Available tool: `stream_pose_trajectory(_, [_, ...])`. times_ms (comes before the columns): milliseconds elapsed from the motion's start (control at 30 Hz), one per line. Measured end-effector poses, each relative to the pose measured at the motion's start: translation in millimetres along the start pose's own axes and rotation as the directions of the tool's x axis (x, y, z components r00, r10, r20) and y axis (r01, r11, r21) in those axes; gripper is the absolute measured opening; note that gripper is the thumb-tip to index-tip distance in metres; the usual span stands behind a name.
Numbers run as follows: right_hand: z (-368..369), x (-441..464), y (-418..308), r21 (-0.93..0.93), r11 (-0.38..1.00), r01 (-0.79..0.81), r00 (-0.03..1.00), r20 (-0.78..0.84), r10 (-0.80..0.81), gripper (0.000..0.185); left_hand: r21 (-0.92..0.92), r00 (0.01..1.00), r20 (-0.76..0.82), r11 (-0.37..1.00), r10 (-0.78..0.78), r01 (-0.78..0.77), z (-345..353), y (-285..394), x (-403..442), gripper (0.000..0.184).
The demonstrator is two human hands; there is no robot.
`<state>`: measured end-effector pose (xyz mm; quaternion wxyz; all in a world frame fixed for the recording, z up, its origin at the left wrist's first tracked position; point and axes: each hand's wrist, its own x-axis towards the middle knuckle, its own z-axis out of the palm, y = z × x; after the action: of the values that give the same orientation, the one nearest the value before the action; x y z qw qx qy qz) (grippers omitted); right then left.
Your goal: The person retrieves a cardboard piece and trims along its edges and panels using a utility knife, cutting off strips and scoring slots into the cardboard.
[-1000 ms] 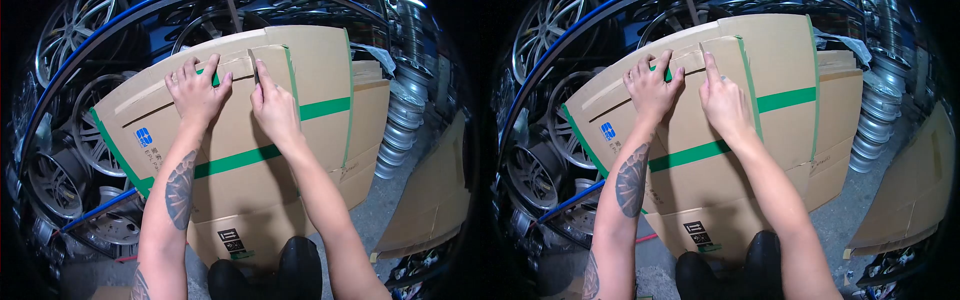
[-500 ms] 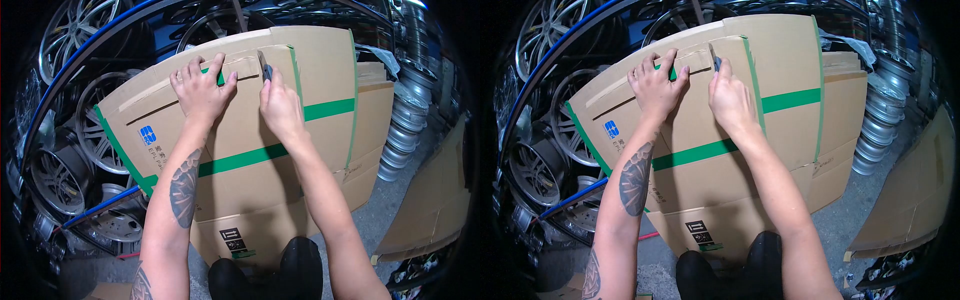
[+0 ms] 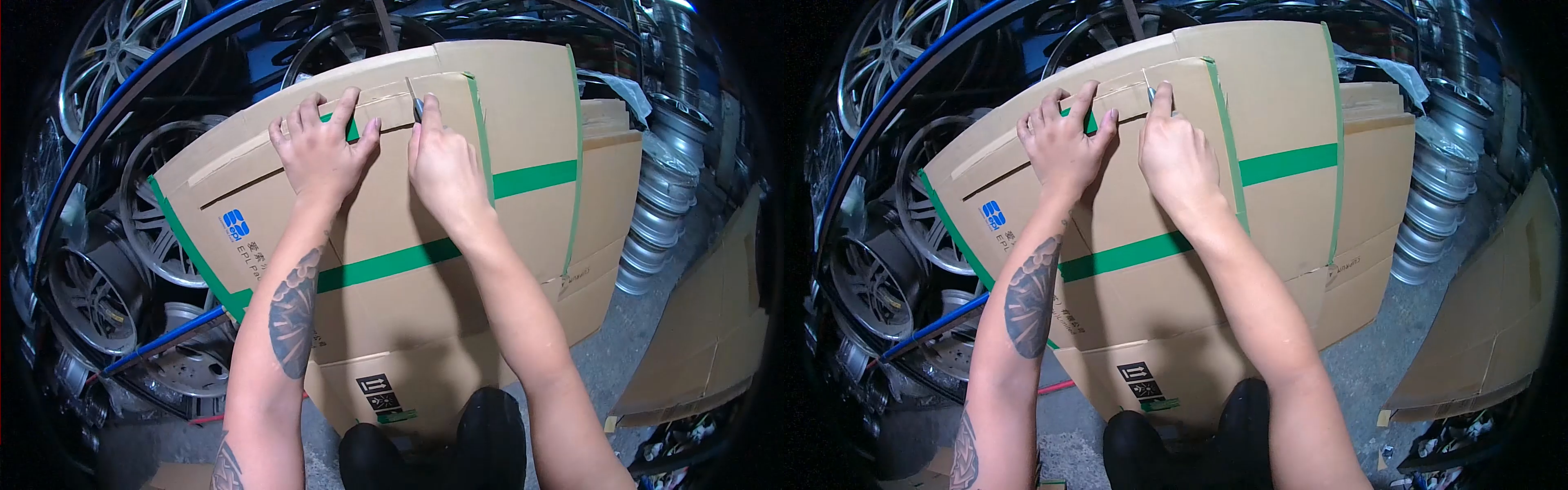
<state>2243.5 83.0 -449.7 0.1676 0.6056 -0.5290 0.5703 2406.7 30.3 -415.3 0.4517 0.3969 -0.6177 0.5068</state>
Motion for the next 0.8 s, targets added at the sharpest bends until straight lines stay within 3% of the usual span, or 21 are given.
stream_pose_trajectory(800, [0, -20, 12, -0.057, 0.995, 0.076, 0.997, -0.003, -0.076, 0.046, -0.007, 0.994, -0.109, 1.0, 0.022, -0.023, 9, -2, 0, 0.048])
